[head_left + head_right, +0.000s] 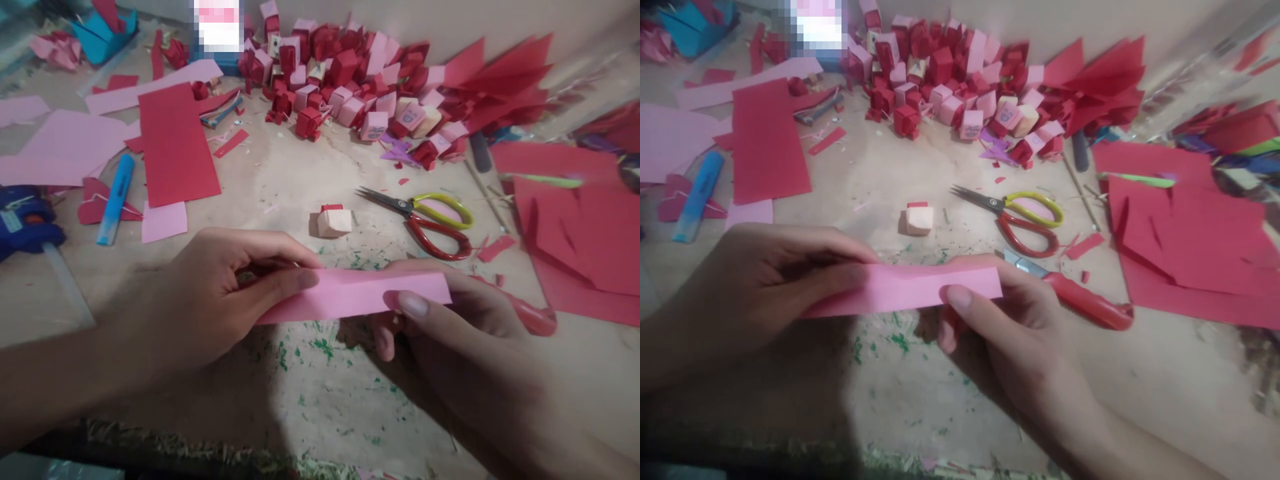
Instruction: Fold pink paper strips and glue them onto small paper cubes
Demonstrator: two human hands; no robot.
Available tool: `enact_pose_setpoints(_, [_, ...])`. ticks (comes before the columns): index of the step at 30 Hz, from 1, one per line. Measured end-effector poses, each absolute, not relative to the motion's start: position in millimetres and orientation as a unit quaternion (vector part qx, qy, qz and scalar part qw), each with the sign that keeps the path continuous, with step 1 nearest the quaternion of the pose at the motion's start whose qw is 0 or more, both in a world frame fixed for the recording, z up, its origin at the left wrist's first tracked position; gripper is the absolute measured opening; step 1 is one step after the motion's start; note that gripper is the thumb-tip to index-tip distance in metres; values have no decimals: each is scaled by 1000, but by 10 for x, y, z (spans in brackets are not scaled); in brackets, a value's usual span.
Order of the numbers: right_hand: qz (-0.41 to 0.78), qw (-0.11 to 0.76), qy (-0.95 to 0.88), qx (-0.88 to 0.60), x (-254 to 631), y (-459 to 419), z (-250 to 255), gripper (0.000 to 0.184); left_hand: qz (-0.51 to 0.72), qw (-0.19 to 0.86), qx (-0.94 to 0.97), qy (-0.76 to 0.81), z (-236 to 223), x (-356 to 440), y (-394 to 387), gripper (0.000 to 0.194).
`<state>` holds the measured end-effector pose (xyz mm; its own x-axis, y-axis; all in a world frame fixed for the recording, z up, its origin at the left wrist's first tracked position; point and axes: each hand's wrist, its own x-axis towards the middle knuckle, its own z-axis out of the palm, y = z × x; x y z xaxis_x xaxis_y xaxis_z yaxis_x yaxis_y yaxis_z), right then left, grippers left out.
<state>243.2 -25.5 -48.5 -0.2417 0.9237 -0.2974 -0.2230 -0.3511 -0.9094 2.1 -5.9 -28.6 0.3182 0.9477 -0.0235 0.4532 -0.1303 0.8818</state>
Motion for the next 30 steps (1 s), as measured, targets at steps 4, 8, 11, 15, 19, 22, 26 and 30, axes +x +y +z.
enact_pose_setpoints(4, [698, 395, -394, -449, 2446, -263, -493, 9, 303, 389, 700, 516, -300, 15, -61, 12])
enact_pose_setpoints(8, [668, 338, -376, -546, 2415, -272, -439, 12, 305, 368, 712, 515, -326, 7, -89, 10])
enact_pose_setpoints(11, [625, 342, -407, -572, 2366, -267, -395, 20, 318, 379, 708, 504, -332, 7, -105, 11])
enact_pose_setpoints(15, [616, 386, -389, -566, 2329, -243, -369, 28, 338, 377, 698, 507, -332, 3, -110, 33])
enact_pose_setpoints(19, [628, 410, -359, -556, 2335, -205, -359, 23, 356, 345, 710, 500, -354, -7, -107, 39])
enact_pose_setpoints(22, [632, 430, -322, -559, 2347, -184, -357, 22, 388, 363, 695, 485, -362, -13, -108, 35])
enact_pose_setpoints(26, [645, 434, -323, -540, 2358, -178, -351, 33, 360, 314, 740, 473, -348, -30, -97, 14])
enact_pose_setpoints(30, [644, 420, -326, -551, 2371, -199, -345, 27, 361, 307, 747, 466, -371, -36, -76, 11])
